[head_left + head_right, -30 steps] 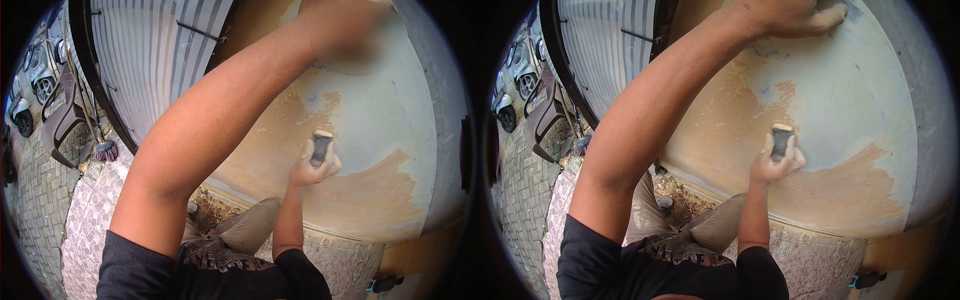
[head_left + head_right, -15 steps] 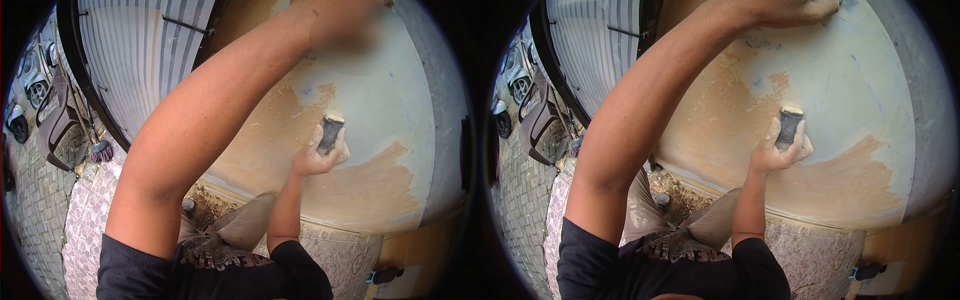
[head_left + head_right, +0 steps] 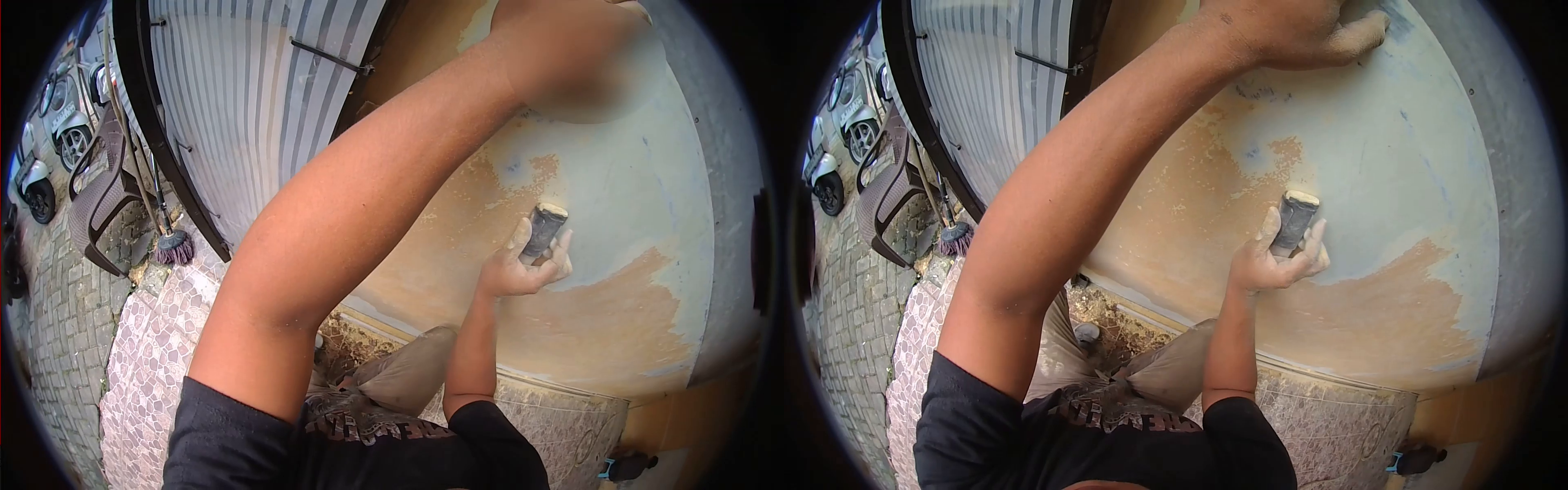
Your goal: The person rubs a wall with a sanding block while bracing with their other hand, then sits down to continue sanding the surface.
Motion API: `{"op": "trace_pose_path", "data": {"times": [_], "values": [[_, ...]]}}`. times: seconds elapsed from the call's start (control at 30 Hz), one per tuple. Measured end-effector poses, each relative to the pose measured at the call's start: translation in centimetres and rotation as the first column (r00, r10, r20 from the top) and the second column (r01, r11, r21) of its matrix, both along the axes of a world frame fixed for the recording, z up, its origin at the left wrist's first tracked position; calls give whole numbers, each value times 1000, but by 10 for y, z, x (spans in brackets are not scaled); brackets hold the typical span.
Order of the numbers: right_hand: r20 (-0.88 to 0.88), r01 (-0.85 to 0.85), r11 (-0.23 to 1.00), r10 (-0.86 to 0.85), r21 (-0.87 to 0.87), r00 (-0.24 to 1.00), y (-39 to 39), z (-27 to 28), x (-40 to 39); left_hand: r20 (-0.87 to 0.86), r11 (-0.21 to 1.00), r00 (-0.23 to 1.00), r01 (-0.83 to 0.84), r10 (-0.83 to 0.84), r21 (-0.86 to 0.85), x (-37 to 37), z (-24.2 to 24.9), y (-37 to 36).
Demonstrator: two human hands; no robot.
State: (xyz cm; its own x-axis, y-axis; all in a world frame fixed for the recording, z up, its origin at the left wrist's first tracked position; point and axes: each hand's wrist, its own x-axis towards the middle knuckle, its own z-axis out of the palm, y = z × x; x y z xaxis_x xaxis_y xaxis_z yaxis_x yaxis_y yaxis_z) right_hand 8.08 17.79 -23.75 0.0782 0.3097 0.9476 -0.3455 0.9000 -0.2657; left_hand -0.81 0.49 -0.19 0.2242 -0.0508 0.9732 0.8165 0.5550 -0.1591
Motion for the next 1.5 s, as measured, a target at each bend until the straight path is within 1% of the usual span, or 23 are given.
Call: {"op": "trace_pose_path", "data": {"times": [0.03, 0.1, 0.23, 0.3, 0.4, 0.47, 0.5, 0.6, 0.7, 0.77, 0.8, 0.83, 0.87, 0.9, 0.93, 1.0, 1.03, 1.07, 1.13, 1.17, 1.27, 1.33, 1.5], "values": [[-55, -8, 1000, 8, 14, 998, -17, -13, -7, 31, 1000, 999, 14, -14, -1, 0, 0, 0], [158, 14, 853, -113, 522, 981, -12, -70, 7, 17, 1000, 1000, 16, -16, 10, -1, 0, 1], [451, -269, 732, -58, 626, 891, -10, -94, 12, 5, 997, 997, 78, -78, -17, 1, 5, -7], [173, -127, 960, 85, 249, 981, -2, -45, 5, 25, 992, 993, 120, -119, -28, 2, -1, -5], [44, -45, 999, 46, -22, 998, -9, 13, 0, 22, 998, 998, 62, -62, -22, 2, 1, -4], [4, 75, 985, -77, 155, 997, -18, -3, -7, 18, 997, 997, 80, -80, -13, 2, 1, -3], [47, 107, 892, -142, 439, 989, -13, -36, -9, 7, 997, 997, 82, -82, -11, 2, 2, -4], [184, -41, 726, -119, 687, 976, -12, -102, 9, 38, 995, 995, 95, -94, -27, 4, 1, -5], [404, -241, 721, -59, 650, 913, -13, -115, 24, 42, 994, 993, 109, -108, -21, 5, 0, -7], [532, -413, 868, 219, 278, 818, -20, -106, 35, 98, 993, 991, 101, -94, -64, 7, 2, -8], [529, -407, 872, 218, 272, 820, -24, -104, 44, 96, 992, 990, 107, -100, -72, 7, 2, -8], [544, -509, 842, 516, -180, 662, -29, -103, 54, 73, 994, 994, 86, -81, -67, 6, 2, -8], [406, -503, 631, 771, -591, 490, -34, -100, 64, 49, 996, 997, 70, -67, -59, 6, 0, -6], [162, -569, 359, 916, -740, 367, -48, -78, 72, 14, 998, 999, 31, -30, -55, 8, -5, -7], [160, -562, 367, 910, -741, 383, -41, -79, 77, 15, 997, 999, 48, -47, -58, 15, -19, -7], [-347, -344, -297, 933, -891, 93, -26, -83, 89, 252, 997, 967, 53, -37, -61, 39, -64, -8], [-456, -292, -450, 889, -844, -51, -28, -66, 100, 273, 994, 961, 66, -40, -88, 55, -87, -11], [-468, -303, -458, 883, -836, -45, -31, -57, 107, 290, 990, 956, 76, -39, -116, 72, -112, -16], [-698, -189, -726, 687, -661, -200, -35, -49, 117, 749, 836, 577, 546, -325, -57, 113, -161, -30], [-714, -176, -756, 654, -630, -249, -35, -52, 121, 839, 717, 286, 678, -462, 163, 124, -189, -32], [-745, -81, -810, 569, -581, -349, -43, -51, 137, 628, 251, -513, 622, -585, 742, 150, -244, -37], [-788, 29, -849, 477, -528, -389, -50, -58, 143, 624, 206, -663, 600, -414, 773, 163, -254, -46], [-832, 181, -863, 368, -472, -416, -56, -82, 145, 570, 179, -702, 552, -427, 814, 172, -271, -56]]}}
